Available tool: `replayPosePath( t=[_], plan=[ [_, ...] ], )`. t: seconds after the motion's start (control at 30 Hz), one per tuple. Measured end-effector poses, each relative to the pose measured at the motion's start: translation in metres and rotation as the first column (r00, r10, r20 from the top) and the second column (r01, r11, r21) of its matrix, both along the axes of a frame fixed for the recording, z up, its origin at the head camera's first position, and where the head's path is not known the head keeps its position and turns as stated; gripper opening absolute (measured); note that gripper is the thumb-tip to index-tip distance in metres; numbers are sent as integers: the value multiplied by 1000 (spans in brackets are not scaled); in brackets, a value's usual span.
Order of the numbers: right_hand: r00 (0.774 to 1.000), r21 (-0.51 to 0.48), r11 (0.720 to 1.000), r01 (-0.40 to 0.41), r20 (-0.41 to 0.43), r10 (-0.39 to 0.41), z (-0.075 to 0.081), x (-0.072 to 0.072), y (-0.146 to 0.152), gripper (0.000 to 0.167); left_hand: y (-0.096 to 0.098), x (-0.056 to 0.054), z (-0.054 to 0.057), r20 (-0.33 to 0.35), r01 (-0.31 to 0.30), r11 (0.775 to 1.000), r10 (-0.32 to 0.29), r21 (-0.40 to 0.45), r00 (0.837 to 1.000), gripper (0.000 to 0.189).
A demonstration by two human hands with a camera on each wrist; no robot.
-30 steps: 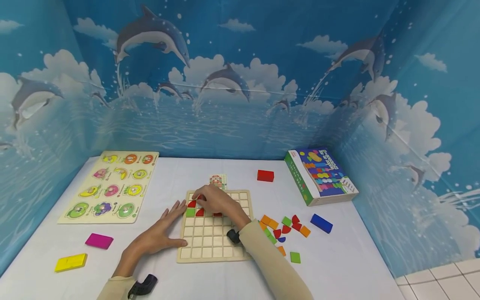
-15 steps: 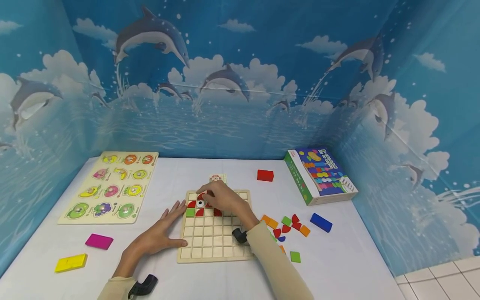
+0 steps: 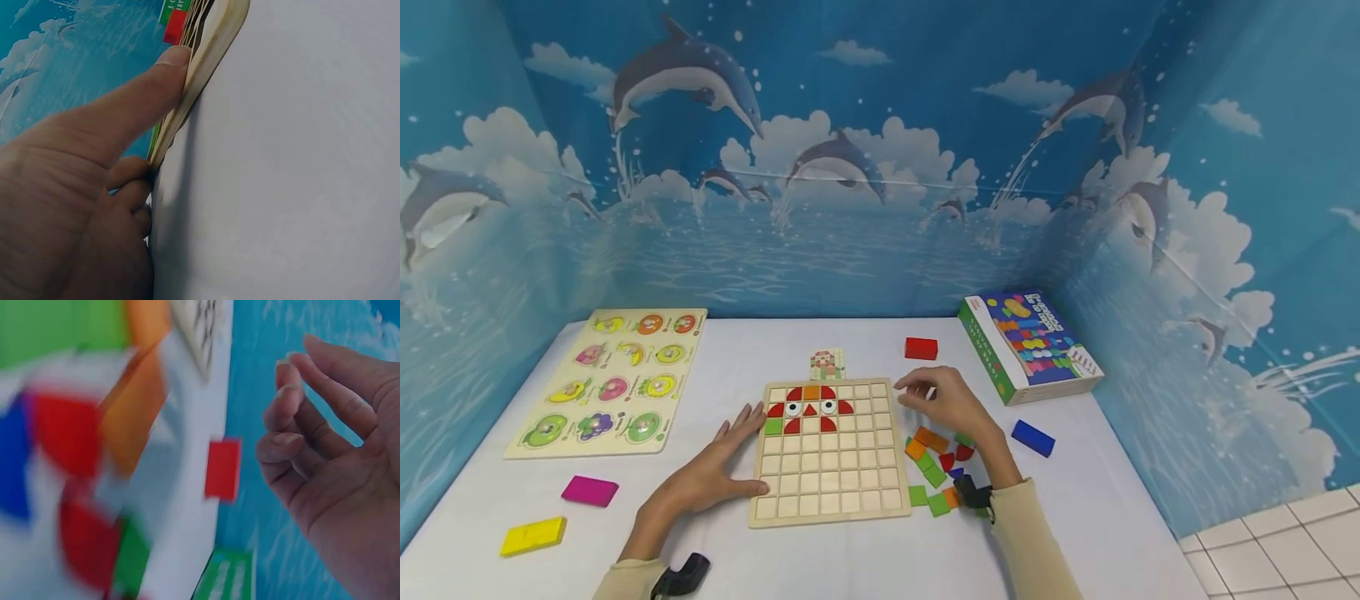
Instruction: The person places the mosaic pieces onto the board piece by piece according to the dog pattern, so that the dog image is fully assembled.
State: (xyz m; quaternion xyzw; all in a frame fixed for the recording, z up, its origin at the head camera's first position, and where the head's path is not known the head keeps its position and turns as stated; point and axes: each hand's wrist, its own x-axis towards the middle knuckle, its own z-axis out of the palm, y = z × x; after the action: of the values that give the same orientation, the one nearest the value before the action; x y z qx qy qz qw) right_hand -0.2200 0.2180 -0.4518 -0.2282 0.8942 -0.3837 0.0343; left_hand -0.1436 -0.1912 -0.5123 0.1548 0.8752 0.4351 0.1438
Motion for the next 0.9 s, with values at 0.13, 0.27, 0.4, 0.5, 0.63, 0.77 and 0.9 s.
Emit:
replayPosePath(
  t=[0.13,0.27,0.4,0.5,0.63,0.77,0.9],
  plan=[
    [998,31,997,66,24,-66,-10,4,29,23,0,0,1,-7,-4,1000,4,3,1000,117],
    [991,77,990,114,57,-119,-14,9,53,22,0,1,1,-16,0,1000,0,11,1000,117],
    [973,146,977,153,151,-175,-14,15,69,23,1,1,2,-13,1,1000,-1,2,1000,118],
    [953,192,967,170,219,-211,-14,19,75,24,1,1,2,-7,-2,1000,2,0,1000,117],
    [923,226,951,209,274,-268,-17,19,79,21,2,0,0,8,-14,1000,14,-4,1000,118],
    [912,233,944,233,284,-295,-21,17,78,18,2,0,-1,17,-26,1000,26,-5,1000,117],
    [933,207,958,199,259,-250,-23,14,75,16,2,1,-1,17,-35,999,35,-7,999,117]
  ],
)
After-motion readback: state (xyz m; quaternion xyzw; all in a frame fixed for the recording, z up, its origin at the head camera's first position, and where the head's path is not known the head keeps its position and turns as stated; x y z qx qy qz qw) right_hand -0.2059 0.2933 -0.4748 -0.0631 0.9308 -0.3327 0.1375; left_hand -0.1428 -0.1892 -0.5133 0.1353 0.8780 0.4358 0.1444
